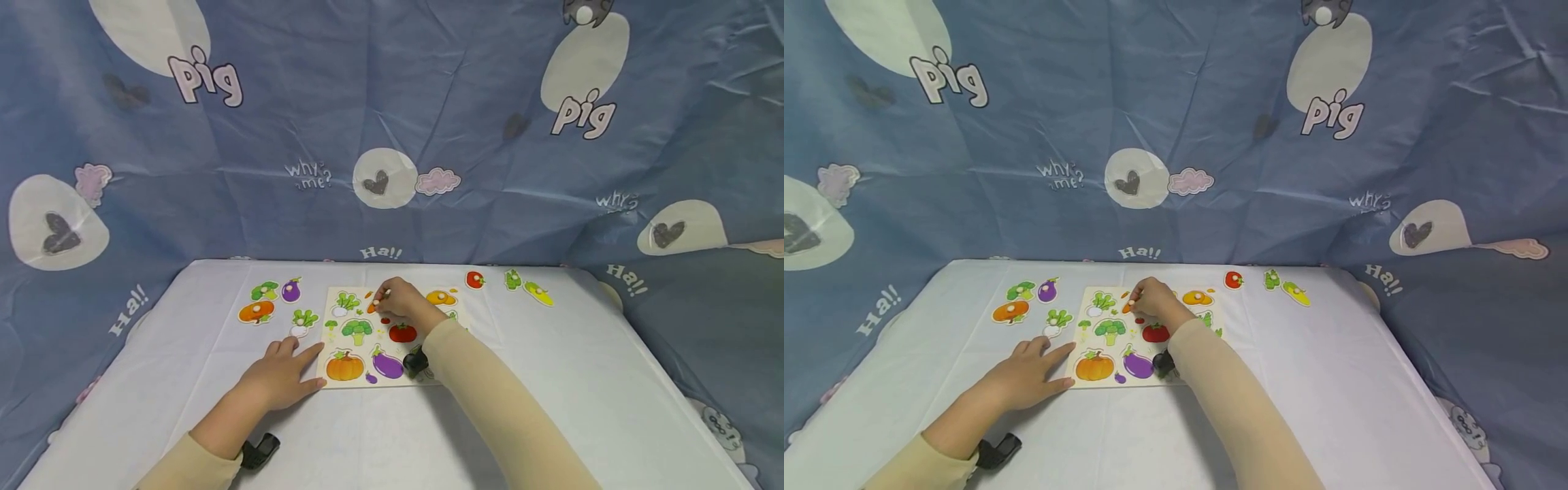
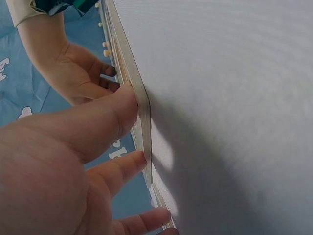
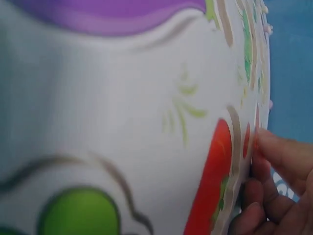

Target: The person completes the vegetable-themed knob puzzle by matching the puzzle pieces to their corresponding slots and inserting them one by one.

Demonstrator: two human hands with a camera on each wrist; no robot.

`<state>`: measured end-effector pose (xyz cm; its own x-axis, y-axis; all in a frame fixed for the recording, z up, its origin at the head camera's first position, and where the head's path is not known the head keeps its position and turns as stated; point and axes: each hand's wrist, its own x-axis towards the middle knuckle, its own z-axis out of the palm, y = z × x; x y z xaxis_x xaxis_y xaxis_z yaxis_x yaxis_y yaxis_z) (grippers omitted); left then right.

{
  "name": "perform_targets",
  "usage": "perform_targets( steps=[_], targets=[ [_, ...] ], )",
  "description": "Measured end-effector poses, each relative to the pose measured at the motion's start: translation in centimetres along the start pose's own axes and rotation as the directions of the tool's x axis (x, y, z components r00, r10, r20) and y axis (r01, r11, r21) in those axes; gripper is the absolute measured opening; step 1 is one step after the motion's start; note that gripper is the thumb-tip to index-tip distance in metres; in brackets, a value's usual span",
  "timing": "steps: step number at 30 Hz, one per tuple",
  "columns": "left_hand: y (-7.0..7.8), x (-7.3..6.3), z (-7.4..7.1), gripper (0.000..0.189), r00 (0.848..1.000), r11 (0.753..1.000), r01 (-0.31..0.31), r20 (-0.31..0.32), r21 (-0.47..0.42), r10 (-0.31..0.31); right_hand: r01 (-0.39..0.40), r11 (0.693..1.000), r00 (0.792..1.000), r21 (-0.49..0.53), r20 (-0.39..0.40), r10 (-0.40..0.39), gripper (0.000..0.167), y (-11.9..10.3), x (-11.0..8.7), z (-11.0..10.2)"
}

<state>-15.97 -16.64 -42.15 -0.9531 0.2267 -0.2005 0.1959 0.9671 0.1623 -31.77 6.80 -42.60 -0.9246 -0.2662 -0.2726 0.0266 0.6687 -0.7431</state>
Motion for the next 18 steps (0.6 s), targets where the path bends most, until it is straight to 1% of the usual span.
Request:
perform_targets(
  steps=[3,8,11,15,18],
  targets=[
    [0.0,-0.1,0.0,0.074,1.000,1.000,0.000,-0.004,-0.002,0.000,0.006,0.999,1.000,0.032,0.027,-0.007,0.008,0.0,0.0,-0.3],
    [-0.1,0.0,0.0,0.073,1.000,1.000,-0.005,-0.014,-0.002,0.005,0.068,0.998,0.997,-0.015,0.044,-0.067,0.014,-0.1,-0.3,-1.3],
    [-0.1,0.0,0.0,0.074,1.000,1.000,-0.007,-0.012,-0.002,0.007,0.105,0.994,0.994,-0.041,0.041,-0.103,0.019,-0.3,-0.8,-2.1],
    [0.0,0.0,0.0,0.074,1.000,1.000,-0.005,-0.003,-0.002,0.005,0.123,0.991,0.992,-0.051,0.032,-0.121,0.021,-0.5,-1.8,-3.4],
    [0.1,0.0,-0.1,0.074,1.000,1.000,-0.001,0.001,-0.002,0.001,0.135,0.988,0.991,-0.074,0.009,-0.135,0.022,-0.5,-2.3,-4.5]
  ],
)
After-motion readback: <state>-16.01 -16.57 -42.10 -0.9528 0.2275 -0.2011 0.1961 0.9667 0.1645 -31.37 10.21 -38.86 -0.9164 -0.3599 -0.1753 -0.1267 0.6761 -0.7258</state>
